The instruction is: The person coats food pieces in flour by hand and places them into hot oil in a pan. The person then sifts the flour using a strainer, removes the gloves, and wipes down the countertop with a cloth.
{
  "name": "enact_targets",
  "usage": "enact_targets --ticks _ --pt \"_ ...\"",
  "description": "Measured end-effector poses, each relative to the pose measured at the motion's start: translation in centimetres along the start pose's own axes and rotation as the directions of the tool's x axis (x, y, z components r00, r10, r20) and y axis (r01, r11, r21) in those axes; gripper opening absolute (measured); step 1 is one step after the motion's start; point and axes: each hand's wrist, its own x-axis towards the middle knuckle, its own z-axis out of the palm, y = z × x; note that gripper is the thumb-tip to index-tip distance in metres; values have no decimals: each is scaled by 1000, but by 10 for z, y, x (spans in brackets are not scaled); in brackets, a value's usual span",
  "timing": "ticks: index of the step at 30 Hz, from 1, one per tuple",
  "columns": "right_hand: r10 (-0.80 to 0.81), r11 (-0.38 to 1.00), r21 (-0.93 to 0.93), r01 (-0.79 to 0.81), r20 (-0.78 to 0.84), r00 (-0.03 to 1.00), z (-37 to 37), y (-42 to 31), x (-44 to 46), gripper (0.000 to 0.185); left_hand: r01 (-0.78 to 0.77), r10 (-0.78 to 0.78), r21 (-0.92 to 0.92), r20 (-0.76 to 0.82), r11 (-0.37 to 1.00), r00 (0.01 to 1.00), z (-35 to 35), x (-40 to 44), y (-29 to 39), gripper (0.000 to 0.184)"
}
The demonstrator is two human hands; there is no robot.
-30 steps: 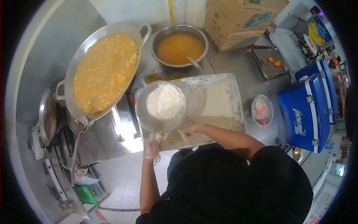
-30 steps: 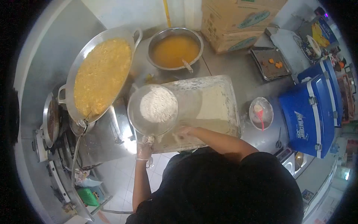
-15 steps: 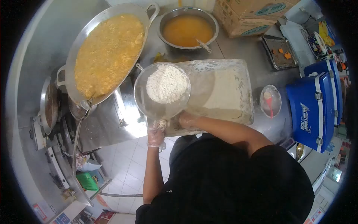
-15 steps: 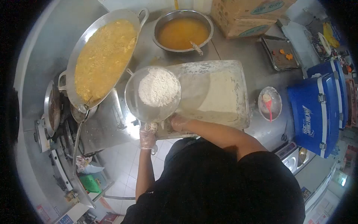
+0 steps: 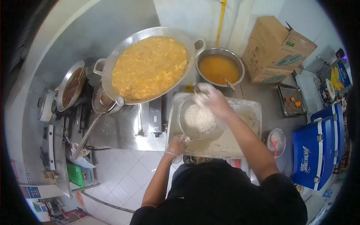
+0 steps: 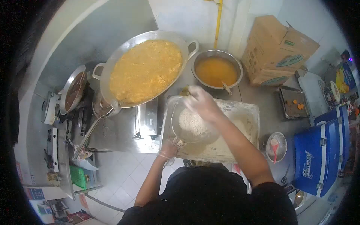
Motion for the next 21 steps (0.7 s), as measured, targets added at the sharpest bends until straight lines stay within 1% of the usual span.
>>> enact_targets --ticks 2,4,5,7,8,9,10,11,12,13,15,16,17,18,20,21 --pt "-202 971 -142 190 -74 977 27 -13 46 61 -17 22 -124 42 992 999 -2 -1 9 25" --pt "-386 885 -328 330 -122 914 23 -15 37 62 -8 10 -20 70 1000 998 -7 -6 10 24" --pt "-479 820 -421 388 -133 868 17 -12 31 62 -9 6 32 80 999 997 -11 -6 9 24" --pt "-469 880 -237 411 -296 832 -9 27 -7 61 -89 86 80 40 993 995 -11 -6 -8 23" --pt "-330 897 -418 145 -416 847 -21 27 -30 59 -123 121 102 23 987 992 -11 -5 -15 22" --pt "-431 819 -551 161 -405 806 -58 106 -42 60 34 -42 173 42 984 998 -14 -6 -6 23" --pt "-246 688 -694 -214 -499 831 -82 167 -55 60 49 -53 79 42 996 998 -15 -5 0 23" --pt "-250 357 -870 -341 -440 862 -114 236 -60 60 70 -70 -8 53 998 996 -17 -8 3 24" --pt "-259 214 -893 -395 -442 859 -118 271 -59 62 92 -86 -85 75 992 993 -18 -11 2 24" --pt "-268 66 -894 -443 -444 855 -123 305 -59 65 53 -53 -14 18 998 998 -16 -10 -6 23" --pt "-340 244 -835 -493 -550 763 -106 324 -40 69 72 -77 -87 -59 994 995 -13 -10 -1 22" --pt "-40 220 -818 -531 -552 833 -88 312 -27 65 86 -98 -127 -93 988 991 -10 -12 2 22" --pt "268 187 -806 -562 -508 818 -66 297 -12 62 139 -157 -131 -135 982 978 -7 -12 2 17" --pt "455 176 -806 -565 -442 773 -47 293 0 61 179 -196 -141 -120 974 973 -6 -12 0 16" --pt "454 309 -833 -460 -295 841 -8 303 11 60 259 -273 -153 -79 954 959 -4 -15 -4 14" --pt "440 366 -841 -399 -222 870 10 308 16 59 179 -195 -115 -143 977 970 2 -14 -13 14"
